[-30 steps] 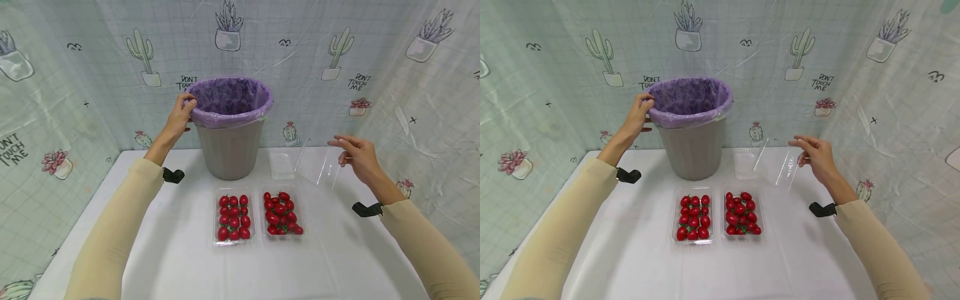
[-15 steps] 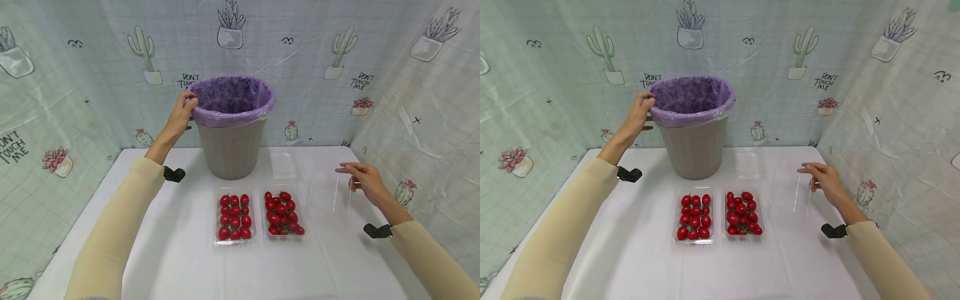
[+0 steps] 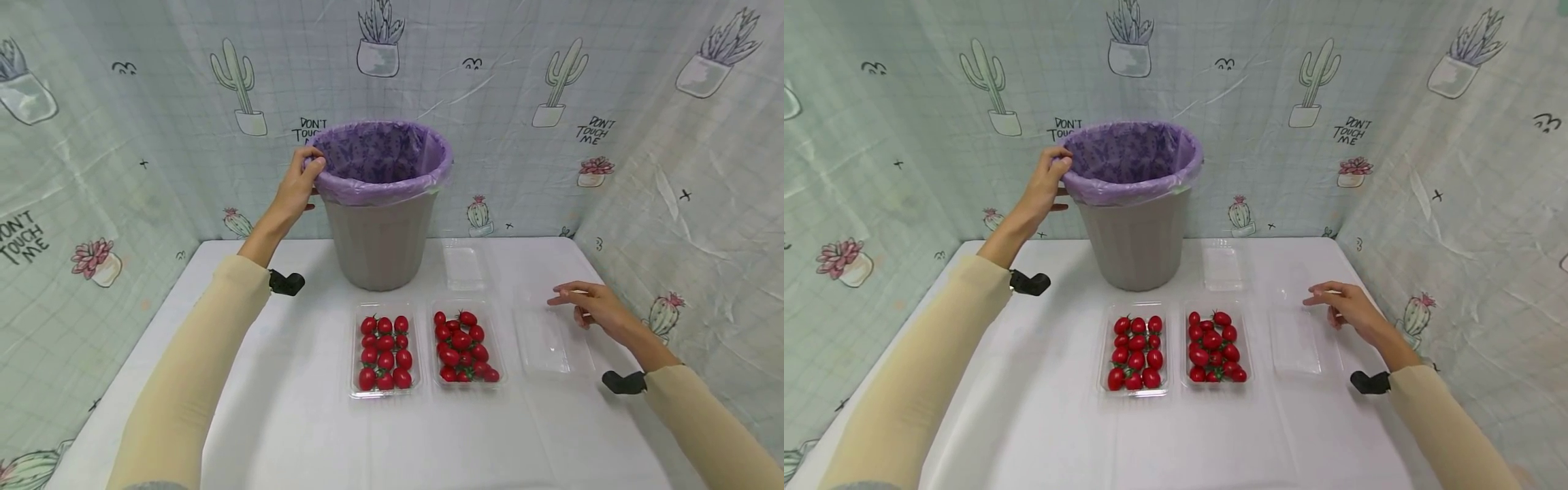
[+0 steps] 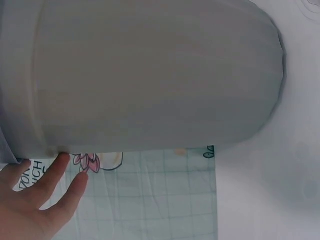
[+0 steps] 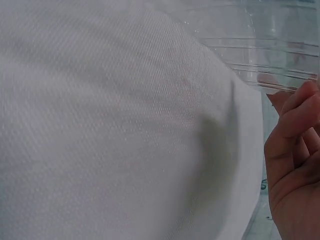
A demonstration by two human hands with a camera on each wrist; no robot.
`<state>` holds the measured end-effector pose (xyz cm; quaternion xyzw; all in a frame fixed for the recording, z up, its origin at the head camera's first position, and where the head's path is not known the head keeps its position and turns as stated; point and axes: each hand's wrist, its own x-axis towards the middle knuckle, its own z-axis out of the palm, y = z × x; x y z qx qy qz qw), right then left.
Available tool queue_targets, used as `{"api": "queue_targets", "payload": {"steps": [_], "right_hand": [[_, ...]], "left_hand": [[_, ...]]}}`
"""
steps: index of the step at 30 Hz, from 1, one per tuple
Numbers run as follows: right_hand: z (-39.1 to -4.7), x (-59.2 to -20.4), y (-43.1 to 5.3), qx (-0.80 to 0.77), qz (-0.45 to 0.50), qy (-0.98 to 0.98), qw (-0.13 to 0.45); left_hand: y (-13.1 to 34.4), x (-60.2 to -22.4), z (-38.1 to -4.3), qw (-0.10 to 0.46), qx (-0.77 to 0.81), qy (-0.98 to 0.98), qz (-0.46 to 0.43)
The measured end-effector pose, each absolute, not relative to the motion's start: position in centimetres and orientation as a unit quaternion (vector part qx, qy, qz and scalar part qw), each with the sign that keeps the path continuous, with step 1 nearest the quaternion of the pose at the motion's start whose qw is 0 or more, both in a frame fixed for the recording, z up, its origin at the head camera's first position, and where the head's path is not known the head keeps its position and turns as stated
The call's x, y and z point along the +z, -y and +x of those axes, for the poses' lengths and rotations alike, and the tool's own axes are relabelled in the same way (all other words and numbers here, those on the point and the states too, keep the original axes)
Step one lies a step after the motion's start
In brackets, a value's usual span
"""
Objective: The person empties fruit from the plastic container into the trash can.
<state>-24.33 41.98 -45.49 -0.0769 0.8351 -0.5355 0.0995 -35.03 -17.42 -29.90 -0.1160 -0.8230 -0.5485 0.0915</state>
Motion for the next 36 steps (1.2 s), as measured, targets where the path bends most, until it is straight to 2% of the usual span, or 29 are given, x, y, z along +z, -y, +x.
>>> {"api": "queue_targets", "payload": {"steps": [9, 18, 36], "right_hand": [[-24.7, -46.5, -42.3, -0.517, -0.091, -0.841, 0.130], [-24.9, -46.5, -42.6, -0.492, -0.054, -0.862, 0.110], [-24.0, -44.0, -43.3, -0.430, -0.024, -0.899, 0.077]], "left_hand": [[17.5, -29.9, -34.9, 0.078, -0.552, 0.822, -0.116], [17.5, -29.9, -35.0, 0.080, -0.559, 0.817, -0.114], [17.4, -30.0, -34.9, 0.075, -0.565, 0.814, -0.114]]}}
